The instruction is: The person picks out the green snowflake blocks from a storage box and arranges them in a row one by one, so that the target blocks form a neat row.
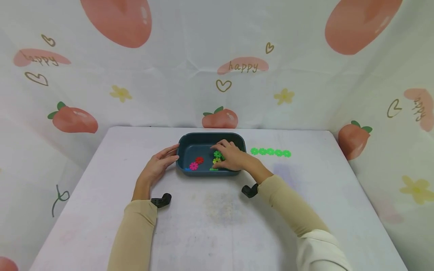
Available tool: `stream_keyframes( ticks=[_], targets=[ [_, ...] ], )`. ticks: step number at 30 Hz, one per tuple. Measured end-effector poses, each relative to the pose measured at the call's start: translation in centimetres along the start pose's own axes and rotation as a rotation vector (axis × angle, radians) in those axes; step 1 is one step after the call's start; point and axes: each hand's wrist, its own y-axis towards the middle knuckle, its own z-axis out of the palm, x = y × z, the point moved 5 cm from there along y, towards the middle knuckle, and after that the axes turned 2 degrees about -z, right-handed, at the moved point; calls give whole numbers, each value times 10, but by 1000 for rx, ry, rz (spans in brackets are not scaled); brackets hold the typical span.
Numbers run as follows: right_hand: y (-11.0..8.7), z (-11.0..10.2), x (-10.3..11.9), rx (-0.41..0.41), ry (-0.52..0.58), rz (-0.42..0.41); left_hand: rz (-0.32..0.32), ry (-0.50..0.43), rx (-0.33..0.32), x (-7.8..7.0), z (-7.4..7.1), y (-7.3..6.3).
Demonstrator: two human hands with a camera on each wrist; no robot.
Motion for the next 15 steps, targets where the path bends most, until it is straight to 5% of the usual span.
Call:
stream_keyframes(
  ticks=[7,15],
  targets=[
    [4,4,-3,94,57,1,2,12,10,-1,5,5],
    [12,11,1,134,-10,-16,-7,38,7,0,2,2]
  ],
)
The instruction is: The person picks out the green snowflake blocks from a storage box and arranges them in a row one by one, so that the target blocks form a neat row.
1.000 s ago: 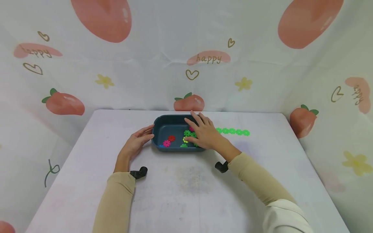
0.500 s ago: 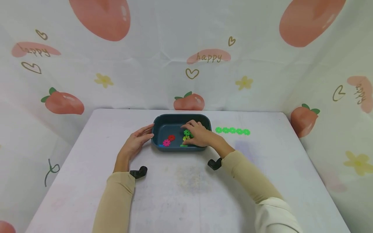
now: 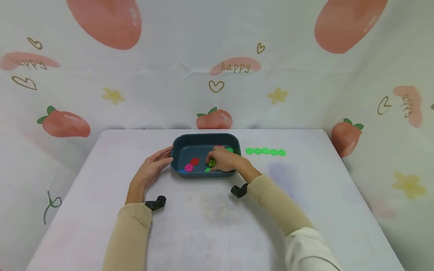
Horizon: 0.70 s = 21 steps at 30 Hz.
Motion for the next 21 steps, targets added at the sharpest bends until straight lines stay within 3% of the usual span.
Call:
stream_keyframes(
  ticks=[10,21],
  targets=[
    [11,5,2,49,-85,-13,-4,-8,1,3,-3,-1],
    [13,2,1,46,16,-27,1,-14,5,1,-2,0]
  ],
)
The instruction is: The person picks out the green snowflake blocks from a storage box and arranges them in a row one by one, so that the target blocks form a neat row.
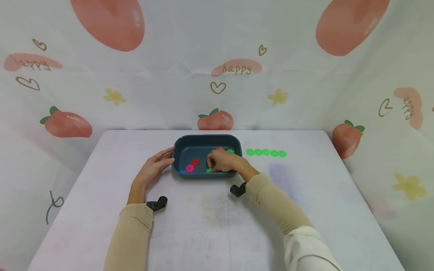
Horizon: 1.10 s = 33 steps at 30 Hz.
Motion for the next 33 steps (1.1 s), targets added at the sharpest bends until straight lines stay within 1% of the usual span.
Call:
stream_keyframes(
  ticks=[4,7,11,15,21,24,33],
  targets=[
    [-1,-2,-1,-10,75,5,2,-6,-6,-1,0,0],
    [-1,-2,-1,-43,119,5,4,-1,-11,-3,0,0],
    [-2,-4,0,-123,176,-12,10,4,-6,-4,0,0],
    [-5,-6,1,-221,242,-32,3,-5,-11,-2,0,-1],
    [-12,-11,-2,-370,312,-19,0,-1,-11,3,-1,-1],
    [-16,-15,-3,-416,342,-25,5,5,-7,3,0,-1],
    [-26,-23,-8,-503,425,-32,6,7,-2,0,0,-2]
  ],
)
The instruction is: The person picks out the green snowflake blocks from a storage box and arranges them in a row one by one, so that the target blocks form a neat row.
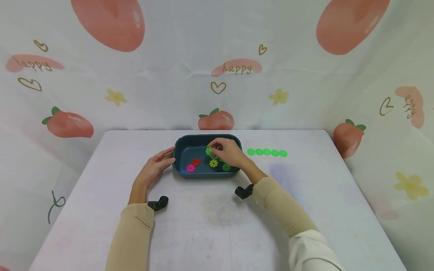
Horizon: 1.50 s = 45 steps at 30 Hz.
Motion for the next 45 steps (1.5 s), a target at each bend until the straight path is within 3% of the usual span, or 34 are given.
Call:
stream_keyframes(
  ticks=[29,45],
  targets=[
    [-16,-43,-16,-238,168,31,1,-24,6,0,0,1],
    [-40,-69,-40,-347,299,127,-7,21,26,2,-2,2]
  ],
)
